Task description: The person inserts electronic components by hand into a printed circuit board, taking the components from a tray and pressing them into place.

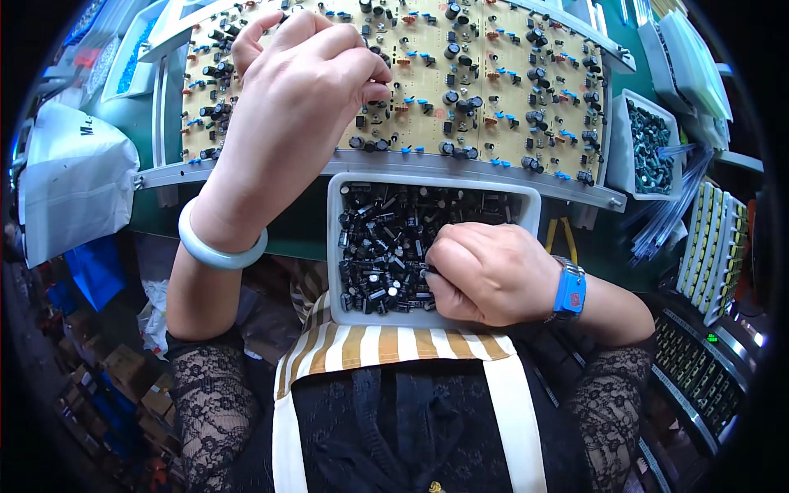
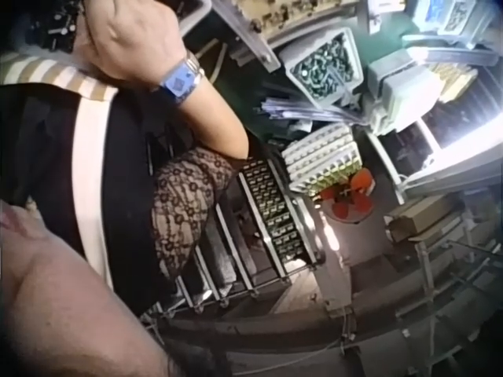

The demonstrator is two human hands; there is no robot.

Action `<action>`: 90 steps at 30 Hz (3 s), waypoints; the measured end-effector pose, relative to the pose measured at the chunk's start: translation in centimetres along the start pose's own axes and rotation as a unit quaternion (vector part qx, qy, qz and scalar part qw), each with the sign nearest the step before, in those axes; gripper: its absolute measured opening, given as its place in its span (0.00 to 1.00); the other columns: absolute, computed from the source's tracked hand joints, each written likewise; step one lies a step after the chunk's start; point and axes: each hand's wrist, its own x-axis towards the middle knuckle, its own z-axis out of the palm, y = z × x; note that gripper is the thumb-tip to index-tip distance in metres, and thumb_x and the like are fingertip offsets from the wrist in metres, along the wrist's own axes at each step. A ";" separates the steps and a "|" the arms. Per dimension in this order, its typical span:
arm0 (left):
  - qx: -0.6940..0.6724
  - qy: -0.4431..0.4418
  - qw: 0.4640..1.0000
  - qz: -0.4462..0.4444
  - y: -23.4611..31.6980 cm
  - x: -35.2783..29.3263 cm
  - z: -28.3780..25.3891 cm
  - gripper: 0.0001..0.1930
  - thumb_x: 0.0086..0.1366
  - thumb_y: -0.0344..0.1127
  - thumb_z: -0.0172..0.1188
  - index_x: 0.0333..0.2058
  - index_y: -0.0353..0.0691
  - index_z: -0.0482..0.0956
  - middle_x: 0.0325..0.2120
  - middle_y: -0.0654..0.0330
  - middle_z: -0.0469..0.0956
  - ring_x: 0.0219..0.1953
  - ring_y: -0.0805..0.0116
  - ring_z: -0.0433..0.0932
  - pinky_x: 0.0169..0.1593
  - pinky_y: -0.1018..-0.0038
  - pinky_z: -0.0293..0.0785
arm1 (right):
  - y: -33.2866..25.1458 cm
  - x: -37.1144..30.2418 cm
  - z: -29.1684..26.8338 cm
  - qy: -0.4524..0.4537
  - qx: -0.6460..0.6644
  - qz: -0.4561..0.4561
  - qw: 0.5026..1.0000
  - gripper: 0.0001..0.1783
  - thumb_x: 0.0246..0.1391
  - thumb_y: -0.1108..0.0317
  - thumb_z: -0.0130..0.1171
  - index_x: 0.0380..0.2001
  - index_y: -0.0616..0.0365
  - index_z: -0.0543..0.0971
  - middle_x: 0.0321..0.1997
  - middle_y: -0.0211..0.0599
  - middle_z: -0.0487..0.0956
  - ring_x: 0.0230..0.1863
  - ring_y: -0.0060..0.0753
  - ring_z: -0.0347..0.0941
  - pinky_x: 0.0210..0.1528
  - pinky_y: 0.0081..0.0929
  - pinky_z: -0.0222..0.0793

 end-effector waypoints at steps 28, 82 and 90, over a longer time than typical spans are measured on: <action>-0.156 -0.128 0.971 0.130 8.2 -4.6 -0.1 0.06 0.60 0.33 0.66 0.36 0.41 0.87 0.31 0.64 0.78 0.45 0.66 0.78 0.72 0.52 0.59 | 5.2 3.1 -9.2 0.239 -0.072 0.143 0.958 0.15 0.65 0.75 0.69 0.55 0.63 0.87 0.47 0.36 0.88 0.46 0.19 0.83 0.49 0.20 0.80; 0.044 -0.244 0.939 0.238 10.7 -5.1 -0.7 0.12 0.64 0.39 0.62 0.38 0.36 0.82 0.30 0.65 0.74 0.37 0.67 0.71 0.37 0.72 0.65 | 1.6 0.4 -8.4 0.093 0.056 0.115 0.987 0.13 0.64 0.79 0.67 0.51 0.64 0.84 0.46 0.39 0.87 0.41 0.28 0.86 0.45 0.27 0.84; -0.033 -0.262 0.935 0.236 9.8 -5.1 -0.3 0.10 0.63 0.38 0.62 0.38 0.38 0.82 0.30 0.67 0.74 0.37 0.68 0.73 0.36 0.74 0.66 | 2.4 1.4 -9.1 0.193 0.166 0.154 0.955 0.13 0.69 0.77 0.63 0.54 0.69 0.83 0.46 0.40 0.87 0.45 0.28 0.87 0.48 0.25 0.86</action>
